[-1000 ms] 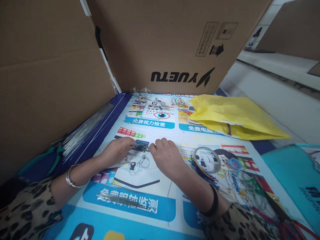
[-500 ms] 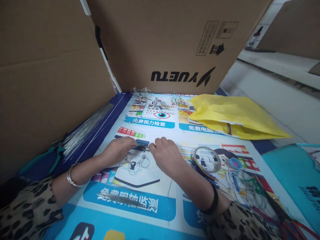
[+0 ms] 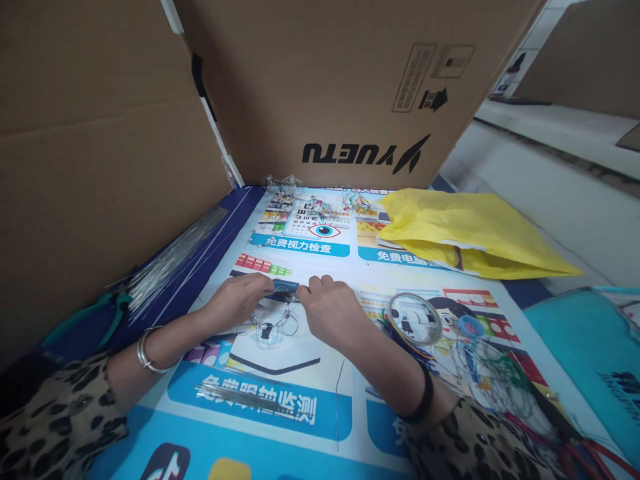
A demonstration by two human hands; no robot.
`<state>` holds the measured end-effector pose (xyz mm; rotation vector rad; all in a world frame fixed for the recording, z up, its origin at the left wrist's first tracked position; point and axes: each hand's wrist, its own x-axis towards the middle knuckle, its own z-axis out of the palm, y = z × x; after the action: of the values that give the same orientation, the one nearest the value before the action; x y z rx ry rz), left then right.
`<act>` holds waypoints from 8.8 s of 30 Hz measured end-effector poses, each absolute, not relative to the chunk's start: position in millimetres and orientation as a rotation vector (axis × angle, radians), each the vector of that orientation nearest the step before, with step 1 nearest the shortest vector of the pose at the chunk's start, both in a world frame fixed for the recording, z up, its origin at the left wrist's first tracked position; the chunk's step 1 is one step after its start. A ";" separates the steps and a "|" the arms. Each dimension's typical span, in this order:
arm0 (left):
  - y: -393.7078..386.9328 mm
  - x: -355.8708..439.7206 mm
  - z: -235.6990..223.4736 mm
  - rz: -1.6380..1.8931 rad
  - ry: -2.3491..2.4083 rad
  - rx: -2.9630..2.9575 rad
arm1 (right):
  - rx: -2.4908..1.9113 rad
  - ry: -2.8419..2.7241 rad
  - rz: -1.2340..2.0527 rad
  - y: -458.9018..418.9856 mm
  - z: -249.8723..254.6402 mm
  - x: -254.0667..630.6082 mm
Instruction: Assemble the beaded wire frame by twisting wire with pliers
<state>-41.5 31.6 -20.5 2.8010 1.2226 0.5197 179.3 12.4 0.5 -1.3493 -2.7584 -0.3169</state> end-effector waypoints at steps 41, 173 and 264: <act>30.3 -50.4 -17.0 0.807 1.005 2.585 | -1.136 -2.701 -0.412 21.5 -1.3 195.7; 22.5 -42.9 -17.3 0.877 1.066 2.655 | -1.098 -2.765 -0.519 9.9 2.1 183.0; 21.5 -46.2 21.0 0.303 1.233 2.656 | -1.361 -2.874 -0.049 -6.3 28.6 192.2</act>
<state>-46.2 21.5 21.0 2.6562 1.2333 0.3032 192.2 -6.3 28.6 -1.3613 -2.8738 -0.0488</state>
